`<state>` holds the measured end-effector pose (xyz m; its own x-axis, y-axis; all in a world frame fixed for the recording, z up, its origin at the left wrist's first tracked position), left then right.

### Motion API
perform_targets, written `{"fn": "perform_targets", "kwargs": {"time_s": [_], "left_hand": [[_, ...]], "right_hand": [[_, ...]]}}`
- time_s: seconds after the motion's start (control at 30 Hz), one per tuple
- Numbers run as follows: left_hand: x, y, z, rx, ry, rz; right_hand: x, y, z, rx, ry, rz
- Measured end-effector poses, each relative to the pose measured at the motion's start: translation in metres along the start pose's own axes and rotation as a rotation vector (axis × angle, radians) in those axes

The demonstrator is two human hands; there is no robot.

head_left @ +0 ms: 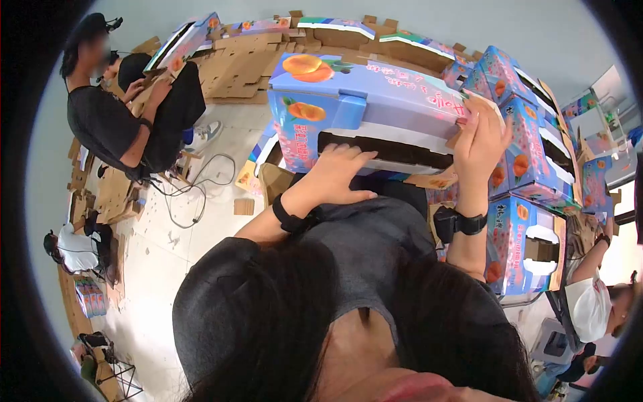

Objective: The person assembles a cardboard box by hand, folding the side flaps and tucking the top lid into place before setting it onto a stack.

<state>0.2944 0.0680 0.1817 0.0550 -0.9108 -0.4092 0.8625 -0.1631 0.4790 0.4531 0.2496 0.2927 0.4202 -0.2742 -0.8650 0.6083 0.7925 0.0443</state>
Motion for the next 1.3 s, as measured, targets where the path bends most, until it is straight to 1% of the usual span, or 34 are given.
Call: {"fn": "perform_targets", "kwargs": {"time_s": [0.03,0.07,0.13,0.17,0.23,0.3,0.37,0.4,0.43,0.53,0.57,0.6,0.67,0.7,0.77,0.9,1.1,1.27,1.3], "left_hand": [[0.001,0.001,0.002,0.006,-0.11,0.055],[0.002,0.005,0.008,0.014,-0.078,-0.007],[0.0,0.017,0.023,0.03,-0.012,-0.144],[-0.003,0.022,0.03,0.22,-0.054,-0.132],[-0.013,0.05,0.062,0.603,-0.144,-0.104],[-0.008,0.069,0.108,0.52,0.105,-0.175],[-0.004,0.083,0.143,0.259,0.349,-0.186],[-0.003,0.088,0.157,0.035,0.465,-0.167],[-0.009,0.09,0.164,-0.099,0.42,-0.131],[-0.021,0.074,0.16,-0.302,0.257,-0.112],[-0.022,0.065,0.156,-0.206,0.216,-0.056],[-0.022,0.066,0.156,-0.199,0.193,-0.065],[-0.022,0.069,0.157,-0.186,0.146,-0.079],[-0.02,0.07,0.157,-0.199,0.171,-0.081],[-0.017,0.073,0.155,-0.224,0.222,-0.087],[-0.017,0.069,0.152,-0.227,0.228,-0.104],[-0.02,0.058,0.146,-0.284,0.228,-0.118],[-0.023,0.052,0.144,-0.336,0.207,-0.103],[-0.023,0.05,0.146,-0.299,0.256,-0.1]], "right_hand": [[0.003,0.002,-0.005,-0.089,-0.017,-0.007],[0.006,0.003,-0.009,-0.176,-0.034,-0.013],[0.015,0.006,-0.008,-0.172,0.034,-0.035],[0.018,0.008,-0.005,-0.166,0.069,-0.046],[0.02,0.008,0.004,-0.162,0.083,-0.005],[0.021,0.007,0.015,-0.175,0.08,0.011],[0.018,0.002,0.03,-0.204,0.06,0.012],[0.016,0.0,0.036,-0.229,0.044,0.001],[0.014,-0.001,0.042,-0.252,0.03,-0.01],[0.016,-0.001,0.053,-0.316,0.013,-0.039],[0.016,0.0,0.055,-0.313,0.004,-0.038],[0.015,0.001,0.058,-0.313,-0.006,-0.037],[0.015,0.007,0.064,-0.3,-0.105,-0.085],[0.015,0.009,0.064,-0.295,-0.156,-0.109],[0.016,0.009,0.064,-0.318,-0.17,-0.108],[0.014,0.004,0.066,-0.34,-0.233,-0.115],[0.013,0.008,0.063,-0.411,-0.247,0.02],[0.013,0.008,0.068,-0.416,-0.332,0.075],[0.013,0.008,0.068,-0.41,-0.347,0.075]]}}
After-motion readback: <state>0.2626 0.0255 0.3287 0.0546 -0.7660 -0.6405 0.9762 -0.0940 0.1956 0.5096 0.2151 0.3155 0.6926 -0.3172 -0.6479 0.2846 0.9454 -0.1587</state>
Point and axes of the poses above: each hand's wrist, its own x-axis away from the middle knuckle, its own z-axis out of the back of the hand, y = z × x, the point moved 5 cm from there along -x, towards the middle knuckle, and after that the axes turned 9 degrees about x, right-handed, at the moved point
